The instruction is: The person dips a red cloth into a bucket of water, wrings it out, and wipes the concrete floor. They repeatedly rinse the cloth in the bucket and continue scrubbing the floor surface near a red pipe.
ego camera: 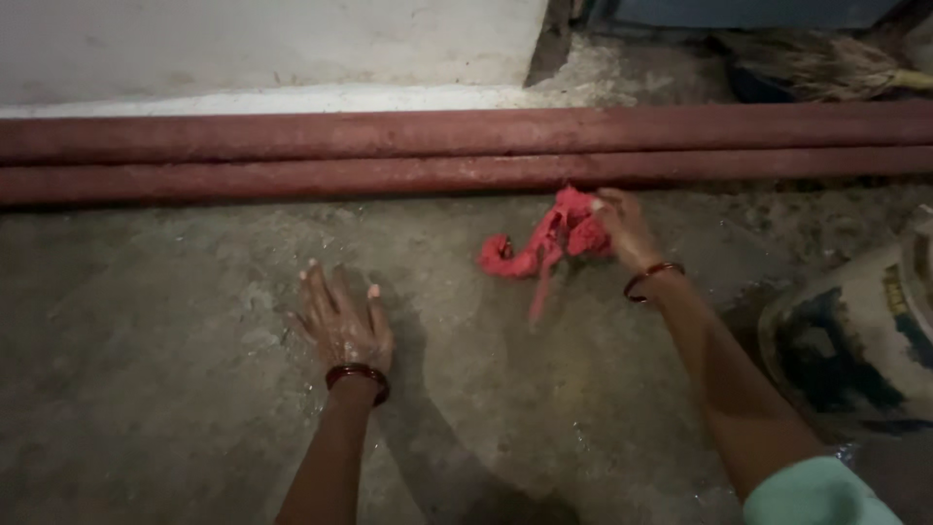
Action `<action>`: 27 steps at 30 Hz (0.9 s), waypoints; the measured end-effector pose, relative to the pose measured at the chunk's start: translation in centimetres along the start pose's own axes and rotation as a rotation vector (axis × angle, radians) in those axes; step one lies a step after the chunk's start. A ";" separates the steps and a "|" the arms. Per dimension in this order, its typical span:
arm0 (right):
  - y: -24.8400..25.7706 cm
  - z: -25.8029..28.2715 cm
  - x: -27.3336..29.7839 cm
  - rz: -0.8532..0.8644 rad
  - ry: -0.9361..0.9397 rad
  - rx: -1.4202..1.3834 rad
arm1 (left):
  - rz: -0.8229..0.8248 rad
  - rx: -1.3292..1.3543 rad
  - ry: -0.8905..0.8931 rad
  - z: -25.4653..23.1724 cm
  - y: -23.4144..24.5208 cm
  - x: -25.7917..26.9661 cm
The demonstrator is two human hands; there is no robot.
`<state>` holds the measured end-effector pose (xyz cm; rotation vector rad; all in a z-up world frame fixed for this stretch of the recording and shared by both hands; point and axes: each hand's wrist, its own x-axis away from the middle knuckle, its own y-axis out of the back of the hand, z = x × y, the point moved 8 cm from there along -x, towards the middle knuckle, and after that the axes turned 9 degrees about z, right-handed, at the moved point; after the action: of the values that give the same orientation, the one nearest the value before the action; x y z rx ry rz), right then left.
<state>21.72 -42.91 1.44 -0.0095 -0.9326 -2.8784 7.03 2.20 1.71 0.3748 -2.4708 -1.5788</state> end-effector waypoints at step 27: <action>-17.3 17.6 6.2 0.279 0.786 0.389 | -0.033 0.089 -0.035 -1.6 -2.5 0.7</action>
<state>13.14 -19.37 5.91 0.8694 -1.1472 -2.0909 7.10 -0.37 0.09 0.4072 -2.5805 -1.5034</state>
